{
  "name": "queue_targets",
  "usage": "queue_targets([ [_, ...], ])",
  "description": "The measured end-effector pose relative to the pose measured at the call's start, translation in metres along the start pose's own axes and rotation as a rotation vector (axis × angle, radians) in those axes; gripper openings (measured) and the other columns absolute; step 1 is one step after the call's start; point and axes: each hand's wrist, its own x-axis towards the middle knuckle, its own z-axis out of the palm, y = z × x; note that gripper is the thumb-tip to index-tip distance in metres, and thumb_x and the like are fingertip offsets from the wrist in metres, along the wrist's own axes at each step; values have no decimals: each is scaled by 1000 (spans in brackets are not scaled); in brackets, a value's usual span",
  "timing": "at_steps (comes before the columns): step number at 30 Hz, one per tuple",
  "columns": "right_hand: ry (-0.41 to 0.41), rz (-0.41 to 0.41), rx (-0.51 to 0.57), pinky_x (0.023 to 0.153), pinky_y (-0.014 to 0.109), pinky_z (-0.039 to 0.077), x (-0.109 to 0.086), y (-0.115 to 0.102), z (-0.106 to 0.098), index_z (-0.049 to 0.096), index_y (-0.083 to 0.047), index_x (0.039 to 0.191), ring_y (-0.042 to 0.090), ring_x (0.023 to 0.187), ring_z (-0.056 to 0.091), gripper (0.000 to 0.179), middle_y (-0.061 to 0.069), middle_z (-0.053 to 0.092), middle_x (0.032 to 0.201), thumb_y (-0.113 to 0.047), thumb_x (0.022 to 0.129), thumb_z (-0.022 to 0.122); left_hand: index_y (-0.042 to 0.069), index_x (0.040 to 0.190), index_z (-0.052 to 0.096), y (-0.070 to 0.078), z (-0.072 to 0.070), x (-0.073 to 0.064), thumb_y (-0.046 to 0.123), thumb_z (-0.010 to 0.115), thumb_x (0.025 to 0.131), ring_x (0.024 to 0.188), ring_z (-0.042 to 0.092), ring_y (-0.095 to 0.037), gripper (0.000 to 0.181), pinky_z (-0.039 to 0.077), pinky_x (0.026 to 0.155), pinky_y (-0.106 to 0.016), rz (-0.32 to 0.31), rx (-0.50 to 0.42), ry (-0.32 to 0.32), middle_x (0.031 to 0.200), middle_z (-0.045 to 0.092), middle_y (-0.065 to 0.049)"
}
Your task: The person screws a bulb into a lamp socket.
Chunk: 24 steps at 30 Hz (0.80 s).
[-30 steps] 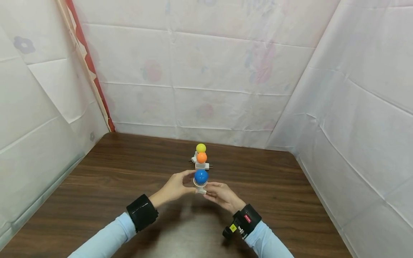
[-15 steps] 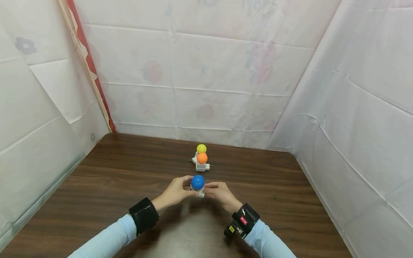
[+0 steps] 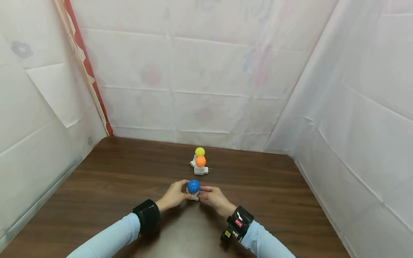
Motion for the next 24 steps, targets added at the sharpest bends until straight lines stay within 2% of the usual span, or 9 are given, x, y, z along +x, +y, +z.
queue_targets([
  [7, 4, 41, 59, 95, 42, 45, 11, 4, -1, 48, 5, 128, 25, 108, 59, 41, 18, 59, 119, -3, 88, 56, -7, 116, 55, -9, 6, 11, 10, 76, 73, 101, 60, -30, 50, 50, 85, -45, -48, -26, 25, 112, 62, -18],
  [11, 25, 35, 74, 96, 43, 44, 21, 2, -3, 48, 5, 129, 28, 110, 58, 42, 18, 60, 119, -3, 88, 56, -6, 116, 55, -13, 7, 25, 9, 74, 76, 101, 60, -29, 47, 50, 85, -44, -54, -43, 20, 113, 62, -18],
  [17, 69, 27, 93, 98, 46, 43, 35, -5, -6, 44, 5, 131, 29, 114, 55, 46, 20, 57, 123, 1, 87, 54, -6, 119, 53, -11, 5, 43, 8, 72, 76, 102, 59, -29, 49, 49, 86, -45, -78, -60, 26, 114, 61, -17],
  [21, 76, 35, 107, 97, 46, 43, 39, -4, -8, 42, 5, 133, 29, 114, 55, 47, 20, 56, 124, 1, 87, 54, -5, 122, 52, -12, 6, 47, 10, 72, 77, 103, 59, -29, 52, 48, 88, -45, -106, -59, 26, 115, 61, -17],
  [24, 58, 30, 101, 96, 46, 44, 37, 0, -12, 41, 5, 133, 30, 115, 54, 47, 21, 55, 125, -5, 89, 55, -5, 123, 51, -14, 6, 46, 12, 74, 75, 105, 59, -29, 55, 48, 88, -45, -96, -66, 18, 116, 60, -18],
])
